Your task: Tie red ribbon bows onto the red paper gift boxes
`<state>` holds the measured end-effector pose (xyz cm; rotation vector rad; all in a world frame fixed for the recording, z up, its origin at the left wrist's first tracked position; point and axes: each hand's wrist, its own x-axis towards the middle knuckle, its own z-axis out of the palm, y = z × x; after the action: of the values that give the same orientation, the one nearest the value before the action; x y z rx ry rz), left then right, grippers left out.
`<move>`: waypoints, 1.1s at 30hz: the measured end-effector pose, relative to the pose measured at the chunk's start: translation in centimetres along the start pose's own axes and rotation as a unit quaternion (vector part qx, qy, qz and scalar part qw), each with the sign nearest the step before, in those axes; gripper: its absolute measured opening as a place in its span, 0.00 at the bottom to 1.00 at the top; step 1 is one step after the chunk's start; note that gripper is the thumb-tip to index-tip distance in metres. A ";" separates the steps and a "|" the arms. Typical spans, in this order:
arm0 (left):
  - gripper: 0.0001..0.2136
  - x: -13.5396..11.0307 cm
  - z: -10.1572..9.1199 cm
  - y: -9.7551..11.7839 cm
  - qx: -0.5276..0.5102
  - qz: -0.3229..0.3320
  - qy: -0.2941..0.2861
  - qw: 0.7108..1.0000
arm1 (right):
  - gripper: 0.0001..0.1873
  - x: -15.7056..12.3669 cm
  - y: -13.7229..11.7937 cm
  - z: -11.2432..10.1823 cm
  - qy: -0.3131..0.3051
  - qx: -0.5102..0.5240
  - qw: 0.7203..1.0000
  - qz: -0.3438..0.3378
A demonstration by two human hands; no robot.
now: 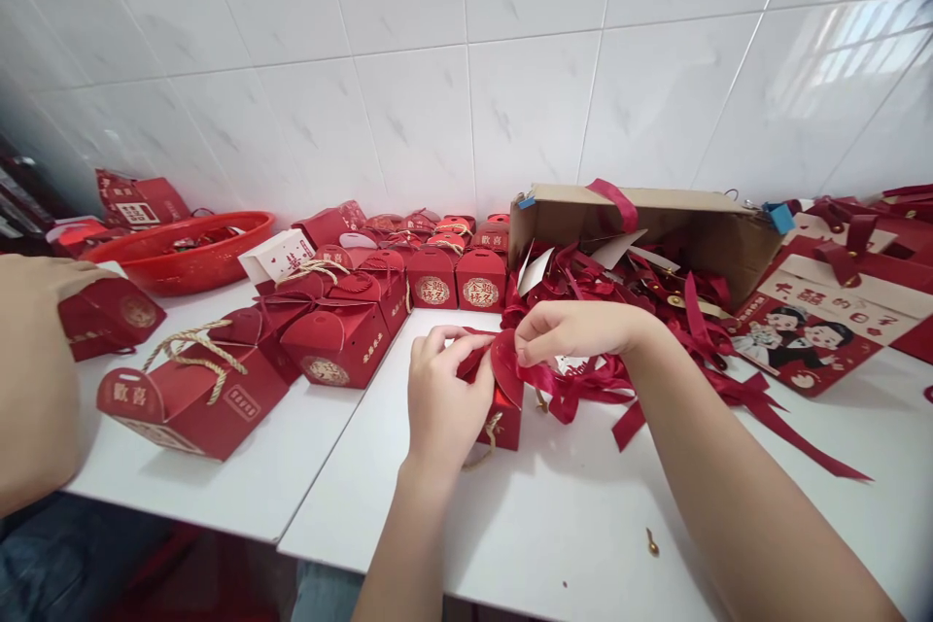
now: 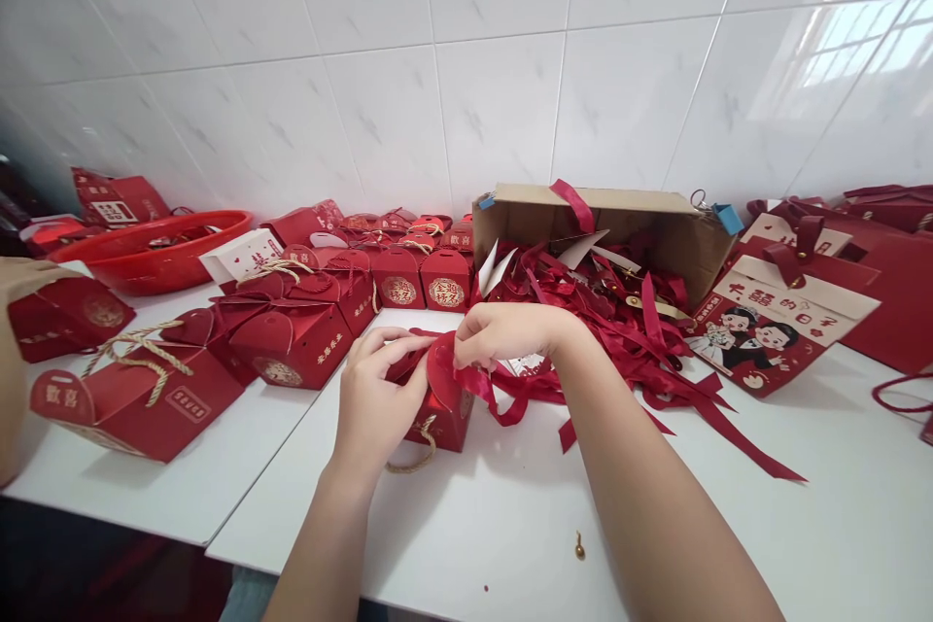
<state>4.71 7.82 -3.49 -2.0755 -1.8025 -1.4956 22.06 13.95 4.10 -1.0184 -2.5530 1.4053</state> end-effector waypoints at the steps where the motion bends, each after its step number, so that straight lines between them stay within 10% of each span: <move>1: 0.07 0.0 0.0 0.0 0.001 -0.002 0.007 1.000 | 0.12 0.0 0.0 0.0 0.000 -0.004 1.000 0.002; 10: 0.05 -0.2 -0.6 0.6 -0.067 0.038 0.128 0.989 | 0.17 -0.9 -1.2 0.7 0.205 -0.069 0.975 -0.060; 24: 0.06 0.0 -2.3 0.4 -0.146 -0.034 0.056 0.987 | 0.16 -1.0 -2.3 1.1 0.201 0.031 0.968 -0.146; 33: 0.07 0.0 -4.7 -0.9 -0.118 -0.066 -0.090 0.987 | 0.05 -7.1 -5.0 1.7 0.512 0.127 0.797 -0.295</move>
<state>1.02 5.49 -1.44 -2.3083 -1.9446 -1.6787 24.38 6.85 8.78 -0.5715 -1.5717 0.6677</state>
